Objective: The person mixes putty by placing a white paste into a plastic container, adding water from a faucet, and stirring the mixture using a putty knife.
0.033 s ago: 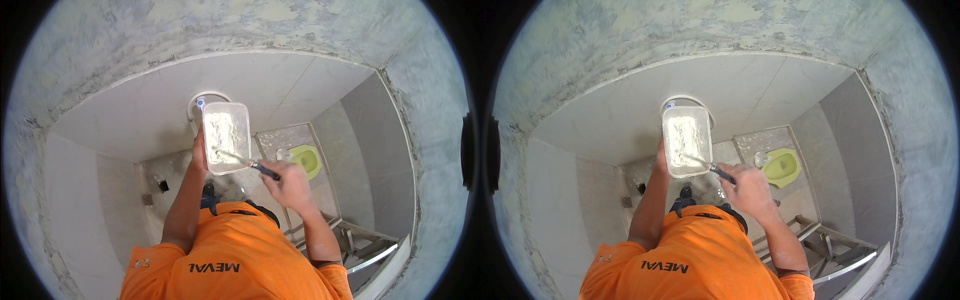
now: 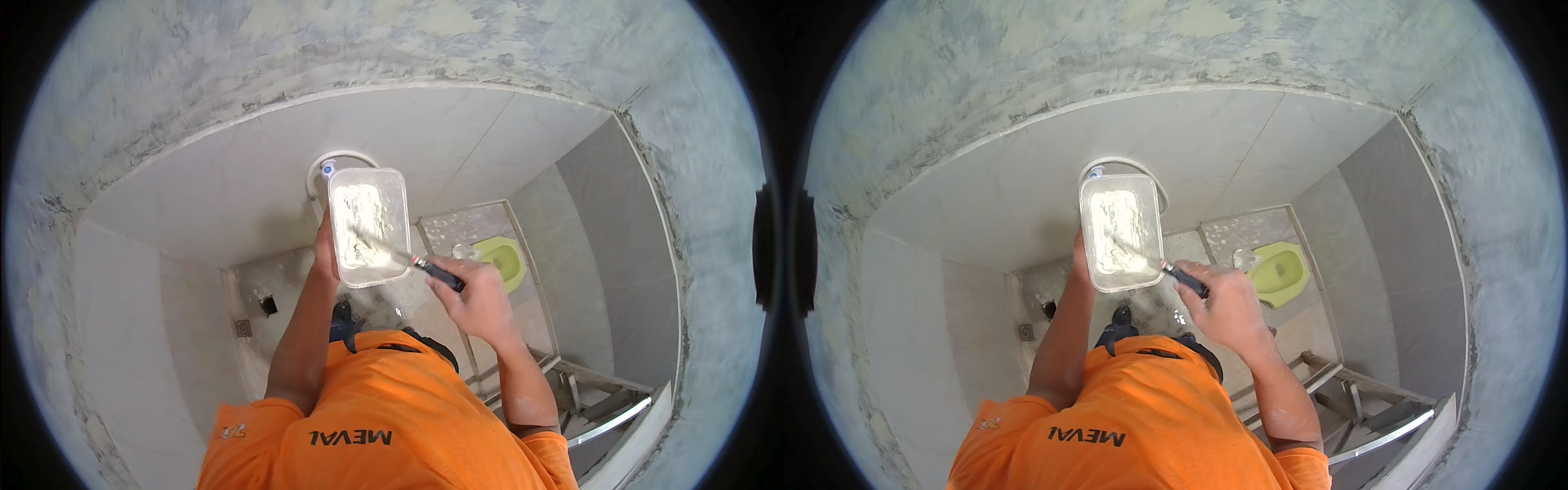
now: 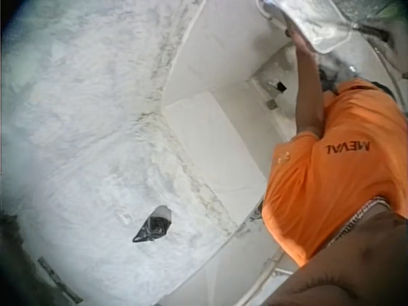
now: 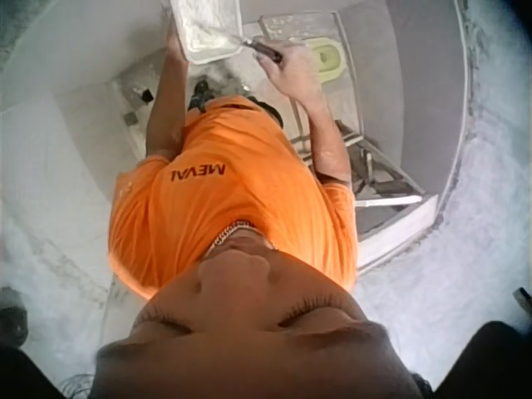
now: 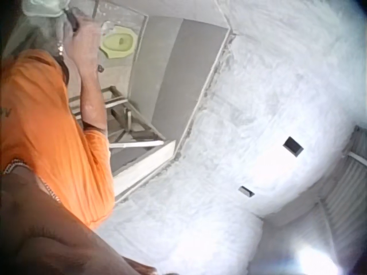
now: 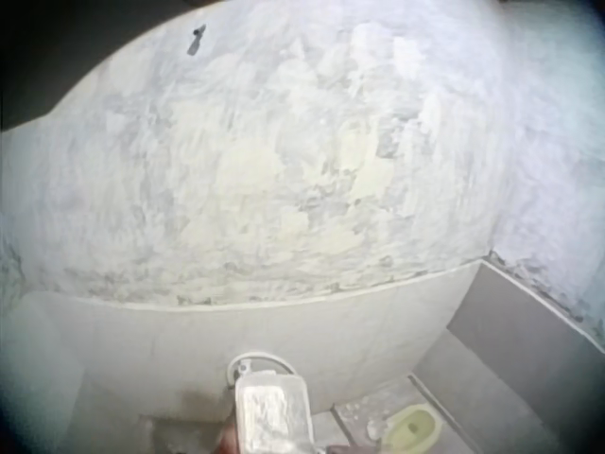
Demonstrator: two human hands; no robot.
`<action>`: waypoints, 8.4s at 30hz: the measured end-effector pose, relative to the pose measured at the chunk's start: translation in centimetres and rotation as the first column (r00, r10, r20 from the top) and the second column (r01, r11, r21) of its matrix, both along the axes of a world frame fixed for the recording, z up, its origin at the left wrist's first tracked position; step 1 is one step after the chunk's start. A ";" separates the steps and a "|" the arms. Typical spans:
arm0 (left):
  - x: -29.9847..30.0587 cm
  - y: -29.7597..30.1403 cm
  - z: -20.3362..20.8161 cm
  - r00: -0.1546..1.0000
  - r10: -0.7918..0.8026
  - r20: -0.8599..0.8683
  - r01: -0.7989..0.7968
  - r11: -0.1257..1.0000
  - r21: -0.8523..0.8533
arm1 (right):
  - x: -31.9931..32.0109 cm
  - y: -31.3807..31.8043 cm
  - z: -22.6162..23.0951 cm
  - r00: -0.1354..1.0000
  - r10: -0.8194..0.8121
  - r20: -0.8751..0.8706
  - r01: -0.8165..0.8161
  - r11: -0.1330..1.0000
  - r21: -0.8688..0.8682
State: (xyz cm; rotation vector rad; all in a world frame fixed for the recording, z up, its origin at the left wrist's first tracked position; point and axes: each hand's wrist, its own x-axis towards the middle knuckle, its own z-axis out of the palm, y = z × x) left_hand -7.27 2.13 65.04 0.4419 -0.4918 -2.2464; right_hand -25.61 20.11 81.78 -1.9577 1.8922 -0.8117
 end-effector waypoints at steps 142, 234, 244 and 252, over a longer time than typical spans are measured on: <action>-7.3 0.9 5.0 1.000 -0.019 -0.013 0.013 0.936 -0.352 | 1.7 -0.6 -3.4 0.323 -0.521 0.790 0.173 0.853 0.492; -11.8 -1.8 9.8 0.956 0.285 -0.068 -0.276 0.954 0.119 | -2.8 7.2 -6.1 0.315 -0.407 0.857 0.449 0.860 0.243; -13.5 3.4 8.4 0.942 0.303 -0.144 -0.286 0.950 0.128 | 1.0 0.9 -5.9 0.833 -0.503 0.232 0.550 0.799 -0.241; -13.3 3.7 10.6 0.951 0.302 -0.058 -0.280 0.928 0.246 | 1.8 2.1 -8.6 0.836 -0.481 0.262 0.538 0.813 -0.222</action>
